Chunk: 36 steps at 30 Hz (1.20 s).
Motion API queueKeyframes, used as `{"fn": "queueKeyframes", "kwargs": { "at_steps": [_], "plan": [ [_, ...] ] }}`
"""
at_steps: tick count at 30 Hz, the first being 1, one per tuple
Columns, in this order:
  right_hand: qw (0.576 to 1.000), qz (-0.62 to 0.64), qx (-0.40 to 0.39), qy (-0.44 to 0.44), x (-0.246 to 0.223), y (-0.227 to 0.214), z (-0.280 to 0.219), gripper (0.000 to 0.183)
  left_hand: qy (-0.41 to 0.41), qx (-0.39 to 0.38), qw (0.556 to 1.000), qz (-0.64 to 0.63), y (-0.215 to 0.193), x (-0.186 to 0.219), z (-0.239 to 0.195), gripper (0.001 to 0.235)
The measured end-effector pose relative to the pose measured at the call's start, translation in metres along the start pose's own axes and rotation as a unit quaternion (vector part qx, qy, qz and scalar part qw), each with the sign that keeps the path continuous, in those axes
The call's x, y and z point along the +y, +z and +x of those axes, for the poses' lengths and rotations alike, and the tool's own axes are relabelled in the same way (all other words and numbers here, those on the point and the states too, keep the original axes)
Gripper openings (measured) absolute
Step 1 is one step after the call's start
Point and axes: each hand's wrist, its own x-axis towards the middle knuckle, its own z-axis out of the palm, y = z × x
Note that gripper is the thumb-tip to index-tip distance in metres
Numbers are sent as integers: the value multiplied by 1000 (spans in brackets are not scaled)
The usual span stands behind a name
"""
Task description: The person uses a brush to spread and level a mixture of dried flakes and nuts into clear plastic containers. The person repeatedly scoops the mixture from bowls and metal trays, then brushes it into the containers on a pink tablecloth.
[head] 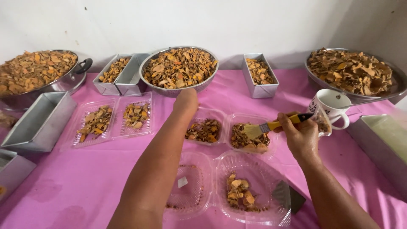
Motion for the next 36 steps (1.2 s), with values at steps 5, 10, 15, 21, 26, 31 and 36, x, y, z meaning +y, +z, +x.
{"fn": "queueKeyframes", "kwargs": {
  "at_steps": [5, 10, 15, 21, 26, 31, 36],
  "plan": [
    [1000, 15, 7, 7, 2, -2, 3, 14, 25, -71, 996, 53, -12, 2, -17, 30],
    [1000, 11, -6, 1, 6, -2, 1, 16, 197, 9, 973, 117, 2, -19, -42, 20],
    [1000, 4, -11, -8, 5, -1, -1, 15, 151, -127, 964, 179, -3, -10, -64, 27],
    [1000, -3, -5, 1, 9, -3, 1, 15, 167, -236, 942, 169, -44, 23, -118, 44],
    [1000, 10, -1, 5, 10, -2, 1, 14, 207, -251, 932, 158, -32, 23, -128, 41],
    [1000, 22, -2, 7, 11, -3, -2, 13, 288, -209, 919, 172, -10, 13, -137, 49],
    [999, 29, 20, 9, 13, -4, 1, 15, 284, -149, 938, 131, -1, 3, -133, 37]
  ]
}}
